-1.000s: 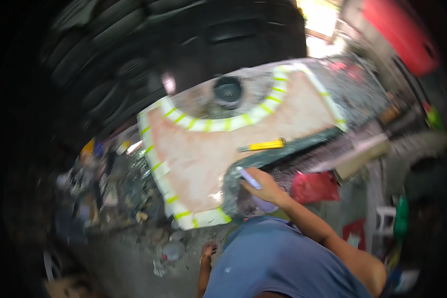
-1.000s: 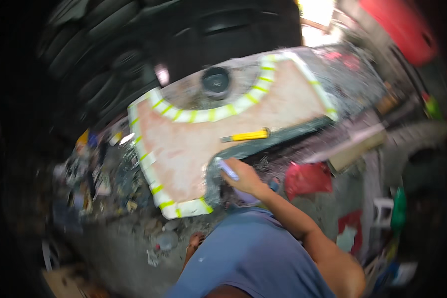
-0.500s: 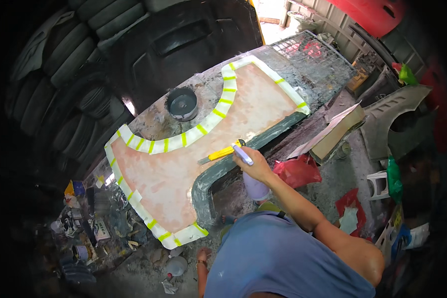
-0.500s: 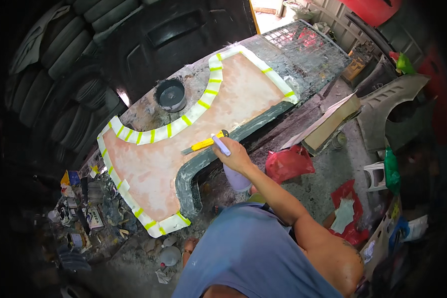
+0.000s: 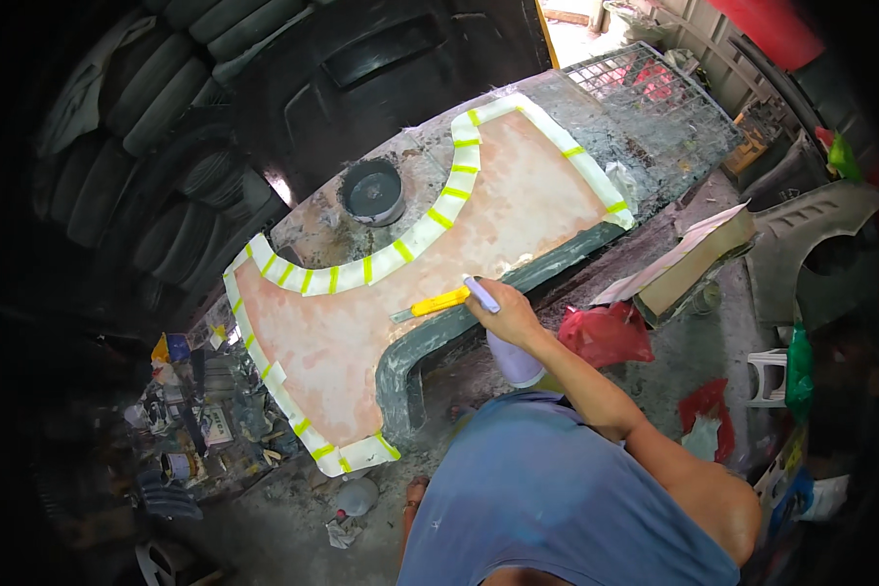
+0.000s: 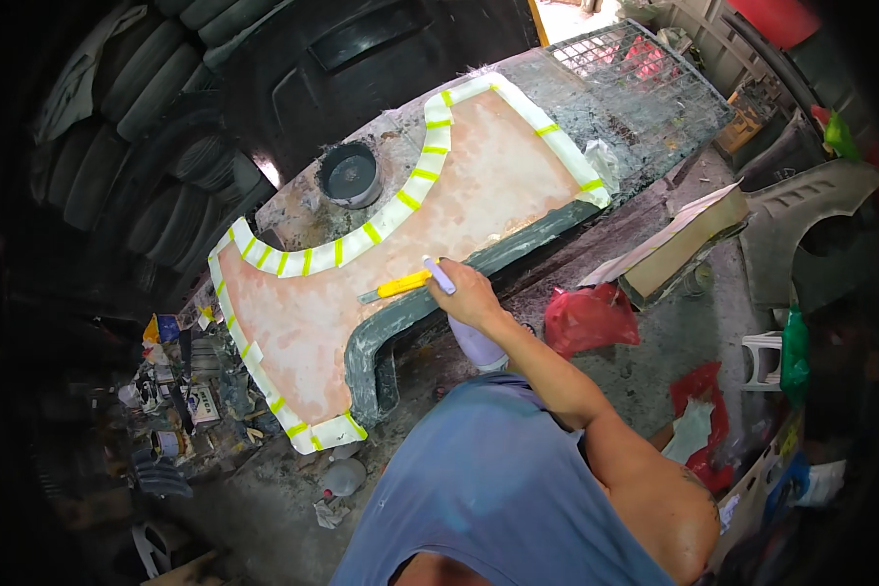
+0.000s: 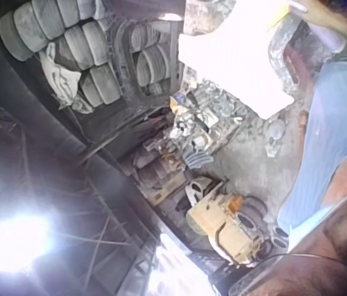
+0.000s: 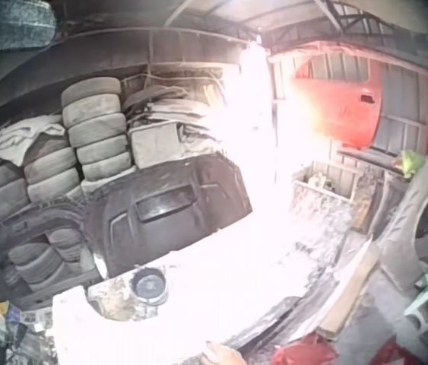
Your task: The person applies masking tape to the edges of a car bumper, using a utility knife to cut the tape and a spray bottle to clean the surface. They repeatedly smooth the tape and remove excess pieces to prepare the bumper for painting.
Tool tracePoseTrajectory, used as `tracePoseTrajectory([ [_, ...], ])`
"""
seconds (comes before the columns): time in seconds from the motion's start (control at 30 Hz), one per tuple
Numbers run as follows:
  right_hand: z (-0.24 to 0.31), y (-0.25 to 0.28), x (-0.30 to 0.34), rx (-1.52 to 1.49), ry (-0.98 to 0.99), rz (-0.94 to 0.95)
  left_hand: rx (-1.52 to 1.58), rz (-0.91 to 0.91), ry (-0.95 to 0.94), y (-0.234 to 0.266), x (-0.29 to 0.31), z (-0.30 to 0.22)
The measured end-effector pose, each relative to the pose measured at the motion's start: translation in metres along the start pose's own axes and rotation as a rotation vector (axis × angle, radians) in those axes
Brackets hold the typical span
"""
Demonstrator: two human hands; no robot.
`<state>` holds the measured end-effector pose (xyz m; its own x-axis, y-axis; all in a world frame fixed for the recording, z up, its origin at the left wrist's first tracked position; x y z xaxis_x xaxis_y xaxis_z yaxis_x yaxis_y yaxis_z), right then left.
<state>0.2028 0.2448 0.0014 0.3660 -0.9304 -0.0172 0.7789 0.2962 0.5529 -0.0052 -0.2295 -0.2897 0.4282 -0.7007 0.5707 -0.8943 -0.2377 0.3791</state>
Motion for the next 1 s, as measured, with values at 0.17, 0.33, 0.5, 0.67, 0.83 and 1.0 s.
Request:
tracePoseTrajectory([
  [0.17,-0.006,0.002,-0.004,-0.072,0.038,0.061,0.109,-0.039,0.246,-0.007,-0.002,0.014],
  [0.33,-0.031,0.036,-0.017,-0.076,-0.089,-0.149,0.356,-0.088,0.356,-0.010,-0.017,0.006],
  [0.5,-0.049,0.081,-0.022,-0.170,0.011,-0.266,0.182,-0.030,0.273,-0.009,-0.030,-0.017],
  [0.67,-0.069,0.123,0.002,-0.048,-0.031,-0.283,0.070,0.085,0.272,-0.014,-0.063,-0.068],
  [0.83,-0.106,0.159,0.023,-0.029,-0.165,-0.295,0.064,0.066,0.320,-0.010,-0.088,-0.118],
  [1.0,-0.133,0.181,0.030,-0.021,-0.214,-0.366,0.072,0.009,0.315,0.008,-0.106,-0.166],
])
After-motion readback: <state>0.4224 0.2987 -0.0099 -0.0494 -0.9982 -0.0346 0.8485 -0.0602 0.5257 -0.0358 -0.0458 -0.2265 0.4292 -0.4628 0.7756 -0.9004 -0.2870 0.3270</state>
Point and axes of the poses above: each hand's wrist, its own x-axis away from the middle knuckle, its own y-axis out of the back of the hand, z = x × y, the point moved 1 cm from there along -x, towards the middle knuckle, and after that the axes turned 5 degrees about -y, right-handed, at the moved point
